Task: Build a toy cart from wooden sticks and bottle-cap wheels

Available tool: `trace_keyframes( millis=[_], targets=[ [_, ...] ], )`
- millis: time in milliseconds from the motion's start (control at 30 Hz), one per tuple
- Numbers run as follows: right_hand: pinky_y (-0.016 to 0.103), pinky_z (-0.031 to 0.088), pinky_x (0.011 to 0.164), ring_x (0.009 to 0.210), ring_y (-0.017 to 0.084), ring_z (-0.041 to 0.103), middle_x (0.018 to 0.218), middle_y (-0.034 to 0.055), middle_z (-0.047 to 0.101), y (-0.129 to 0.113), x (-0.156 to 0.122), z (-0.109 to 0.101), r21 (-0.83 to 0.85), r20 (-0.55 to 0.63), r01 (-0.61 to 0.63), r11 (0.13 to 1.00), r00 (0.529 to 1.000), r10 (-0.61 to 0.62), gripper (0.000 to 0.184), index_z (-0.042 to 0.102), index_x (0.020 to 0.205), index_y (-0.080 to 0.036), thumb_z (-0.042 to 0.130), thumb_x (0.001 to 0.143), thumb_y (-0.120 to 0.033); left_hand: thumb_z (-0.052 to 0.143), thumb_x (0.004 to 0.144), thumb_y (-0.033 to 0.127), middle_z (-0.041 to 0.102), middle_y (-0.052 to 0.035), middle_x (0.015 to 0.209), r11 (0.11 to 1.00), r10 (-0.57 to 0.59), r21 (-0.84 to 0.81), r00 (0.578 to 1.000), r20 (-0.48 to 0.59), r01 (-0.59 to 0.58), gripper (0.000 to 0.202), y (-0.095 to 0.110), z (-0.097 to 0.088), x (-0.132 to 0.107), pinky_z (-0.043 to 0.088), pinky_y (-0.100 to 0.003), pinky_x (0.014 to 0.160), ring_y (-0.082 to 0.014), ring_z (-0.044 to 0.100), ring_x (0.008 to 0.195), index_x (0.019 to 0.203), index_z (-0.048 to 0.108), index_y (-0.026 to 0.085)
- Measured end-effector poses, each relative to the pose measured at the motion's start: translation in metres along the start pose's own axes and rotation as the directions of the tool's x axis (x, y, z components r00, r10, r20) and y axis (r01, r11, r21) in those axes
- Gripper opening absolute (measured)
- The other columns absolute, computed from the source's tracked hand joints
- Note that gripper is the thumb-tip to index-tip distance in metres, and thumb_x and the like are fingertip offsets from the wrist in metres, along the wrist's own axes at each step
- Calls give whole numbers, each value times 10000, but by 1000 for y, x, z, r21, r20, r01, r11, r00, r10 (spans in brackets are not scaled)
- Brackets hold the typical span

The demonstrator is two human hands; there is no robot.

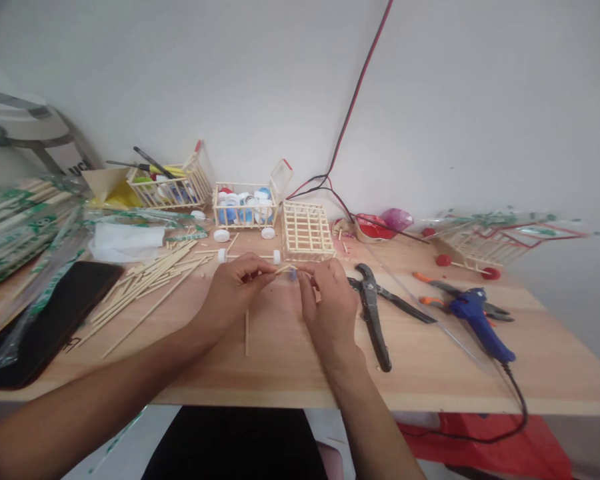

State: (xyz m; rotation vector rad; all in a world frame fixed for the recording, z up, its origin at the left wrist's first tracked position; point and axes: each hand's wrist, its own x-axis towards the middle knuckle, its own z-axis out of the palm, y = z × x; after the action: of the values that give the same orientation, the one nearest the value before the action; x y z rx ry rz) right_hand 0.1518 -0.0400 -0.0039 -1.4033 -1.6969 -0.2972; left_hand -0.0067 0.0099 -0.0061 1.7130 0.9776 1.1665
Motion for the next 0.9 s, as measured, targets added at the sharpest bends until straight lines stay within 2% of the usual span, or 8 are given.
trace_keyframes(
  millis=[367,567,900],
  targets=[
    [245,380,580,604,106,474,721,-16,516,1,1,1,-23,10,-21,1000,1000,21,90,656,915,-197,572,900,-227,652,790,99,645,5,742,997,-56,54,998,-1,56,132,1,0,2,388,-248,656,-117,533,692,792,749,190],
    [245,385,589,597,101,484,724,-27,535,2,1,2,-22,7,-33,999,999,33,129,650,997,-210,591,893,-256,648,795,112,635,8,732,996,-65,68,998,-13,66,123,1,0,3,389,-246,647,-112,524,670,792,746,187],
    [242,406,583,612,103,500,748,-13,555,3,0,1,-4,-4,-30,1000,1000,30,72,646,917,-203,584,894,-231,653,796,105,648,4,739,996,-39,74,999,-2,39,124,1,0,2,387,-247,658,-115,534,693,794,748,185]
  ],
)
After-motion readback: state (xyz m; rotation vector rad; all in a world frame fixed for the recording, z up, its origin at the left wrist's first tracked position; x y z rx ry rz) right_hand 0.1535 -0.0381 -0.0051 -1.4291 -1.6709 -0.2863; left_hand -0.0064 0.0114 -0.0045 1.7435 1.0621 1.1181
